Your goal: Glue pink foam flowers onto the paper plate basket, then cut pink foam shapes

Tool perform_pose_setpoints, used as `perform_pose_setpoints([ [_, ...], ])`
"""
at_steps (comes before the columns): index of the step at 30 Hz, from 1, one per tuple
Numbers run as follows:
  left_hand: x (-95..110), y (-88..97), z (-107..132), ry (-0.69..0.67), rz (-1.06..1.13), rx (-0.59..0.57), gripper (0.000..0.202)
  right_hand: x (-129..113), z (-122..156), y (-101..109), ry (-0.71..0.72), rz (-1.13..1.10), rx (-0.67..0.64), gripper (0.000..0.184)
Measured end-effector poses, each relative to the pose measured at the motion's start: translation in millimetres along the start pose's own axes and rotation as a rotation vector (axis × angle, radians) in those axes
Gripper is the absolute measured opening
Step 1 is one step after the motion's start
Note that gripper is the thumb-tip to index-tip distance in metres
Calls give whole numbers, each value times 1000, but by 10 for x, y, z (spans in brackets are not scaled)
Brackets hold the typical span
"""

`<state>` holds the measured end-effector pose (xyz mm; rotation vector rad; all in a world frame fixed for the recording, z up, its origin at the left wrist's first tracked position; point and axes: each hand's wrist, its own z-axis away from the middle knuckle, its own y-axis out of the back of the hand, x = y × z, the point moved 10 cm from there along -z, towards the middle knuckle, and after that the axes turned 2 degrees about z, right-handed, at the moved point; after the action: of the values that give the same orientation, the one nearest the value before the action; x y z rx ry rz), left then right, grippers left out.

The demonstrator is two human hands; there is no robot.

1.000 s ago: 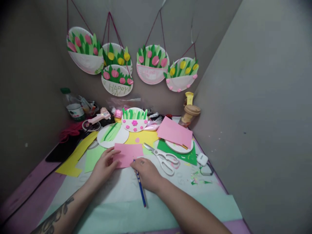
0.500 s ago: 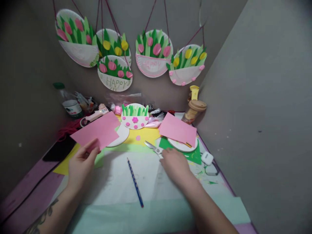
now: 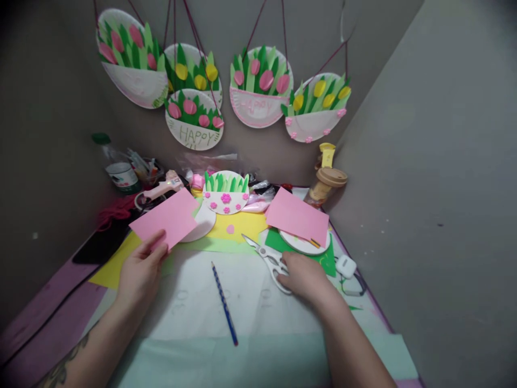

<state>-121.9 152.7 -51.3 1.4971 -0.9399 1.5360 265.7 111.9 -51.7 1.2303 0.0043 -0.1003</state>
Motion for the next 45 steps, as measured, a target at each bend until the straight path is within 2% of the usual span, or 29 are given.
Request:
perform_pose_setpoints([
  [2, 9, -34, 34, 4, -17, -43, 55, 16, -19, 35, 23, -98, 24, 18],
  [5, 68, -59, 87, -29, -89, -70, 54, -93, -27, 43, 148, -481, -22, 19],
  [9, 146, -125, 174, -22, -96, -131, 55, -490, 56, 32, 329, -1104, -175, 42],
  [11, 194, -139, 223, -9, -110, -149, 58, -732, 118, 32, 413, -1310, -217, 56],
  [13, 267, -126, 270, -25, -117, -144, 60, -923, 156, -27, 435, -1424, -249, 59],
  [17, 435, -50, 377, -117, -144, -90, 61, -1078, 166, -190, 357, -1393, -211, 39],
  [20, 526, -3, 473, -179, -168, -38, 60, -1171, 227, -205, 394, -1292, -175, 35],
  [22, 560, -26, 539, -211, -191, -42, 58, -1253, 287, -208, 432, -1230, -187, 38],
  [25, 561, -132, 629, -239, -233, -108, 53, -1352, 350, -222, 472, -1197, -211, 49],
  [29, 517, -255, 716, -251, -291, -196, 51, -1382, 361, -192, 538, -1201, -140, 61],
  [32, 496, -290, 747, -251, -301, -221, 50, -1373, 347, -208, 545, -1203, -128, 69],
  [37, 490, -298, 758, -265, -287, -218, 49, -1381, 357, -220, 536, -1222, -164, 69],
  [45, 511, -316, 764, -300, -287, -229, 48, -1371, 377, -196, 571, -1205, -131, 70],
])
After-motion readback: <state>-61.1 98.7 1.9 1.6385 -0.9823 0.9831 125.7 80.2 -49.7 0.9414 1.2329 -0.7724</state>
